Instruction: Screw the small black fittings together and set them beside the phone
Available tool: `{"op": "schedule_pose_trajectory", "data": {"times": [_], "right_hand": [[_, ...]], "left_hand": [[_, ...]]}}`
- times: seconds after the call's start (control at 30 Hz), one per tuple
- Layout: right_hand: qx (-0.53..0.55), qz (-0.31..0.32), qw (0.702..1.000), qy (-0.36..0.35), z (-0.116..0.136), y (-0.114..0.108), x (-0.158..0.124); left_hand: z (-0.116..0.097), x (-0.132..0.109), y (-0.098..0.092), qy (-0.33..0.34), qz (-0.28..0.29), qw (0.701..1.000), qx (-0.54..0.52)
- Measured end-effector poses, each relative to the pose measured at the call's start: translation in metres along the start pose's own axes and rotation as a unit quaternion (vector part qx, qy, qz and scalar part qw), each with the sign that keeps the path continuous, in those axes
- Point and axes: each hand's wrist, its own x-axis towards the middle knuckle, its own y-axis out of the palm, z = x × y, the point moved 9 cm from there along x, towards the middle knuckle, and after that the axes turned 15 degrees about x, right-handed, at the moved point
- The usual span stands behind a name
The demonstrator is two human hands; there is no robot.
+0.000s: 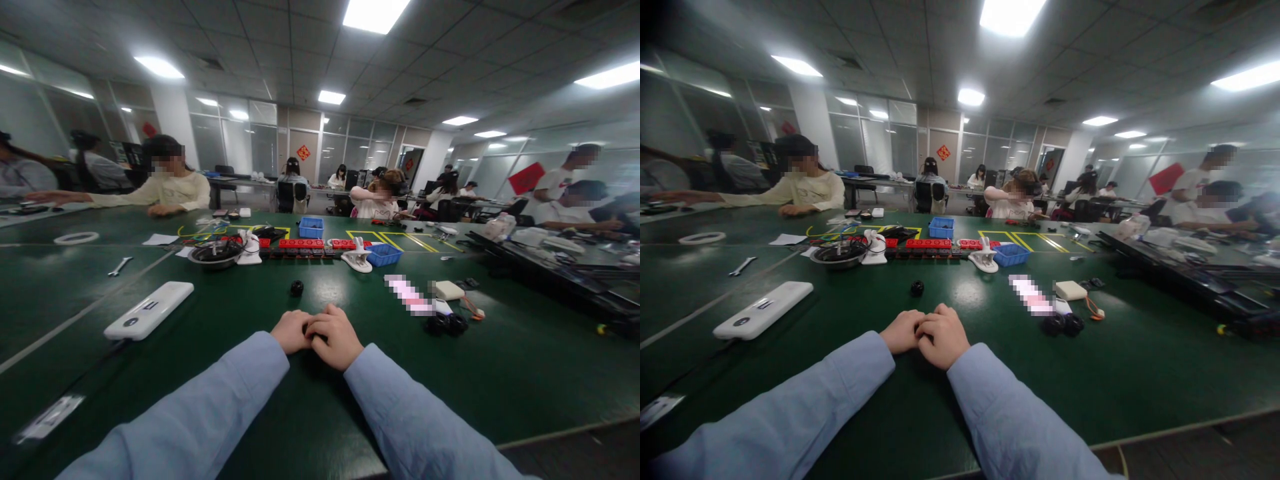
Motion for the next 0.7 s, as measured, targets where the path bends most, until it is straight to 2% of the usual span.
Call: {"op": "schedule_pose_trajectory", "data": {"times": [0.2, 0.43, 0.7], "right_hand": [[0.007, -0.008, 1.000, -0.012, 0.006, -0.007, -0.002], [-0.024, -0.095, 0.994, 0.056, -0.006, -0.034, -0.004], [-0.067, -0.078, 0.988, 0.111, -0.022, -0.036, -0.006]], "left_hand": [[0.001, 0.000, -0.003, -0.001, -0.024, 1.000, -0.016], [0.003, -0.003, -0.013, -0.019, -0.059, 0.997, -0.042], [0.001, -0.003, -0.016, -0.011, -0.066, 0.997, -0.042]]}}
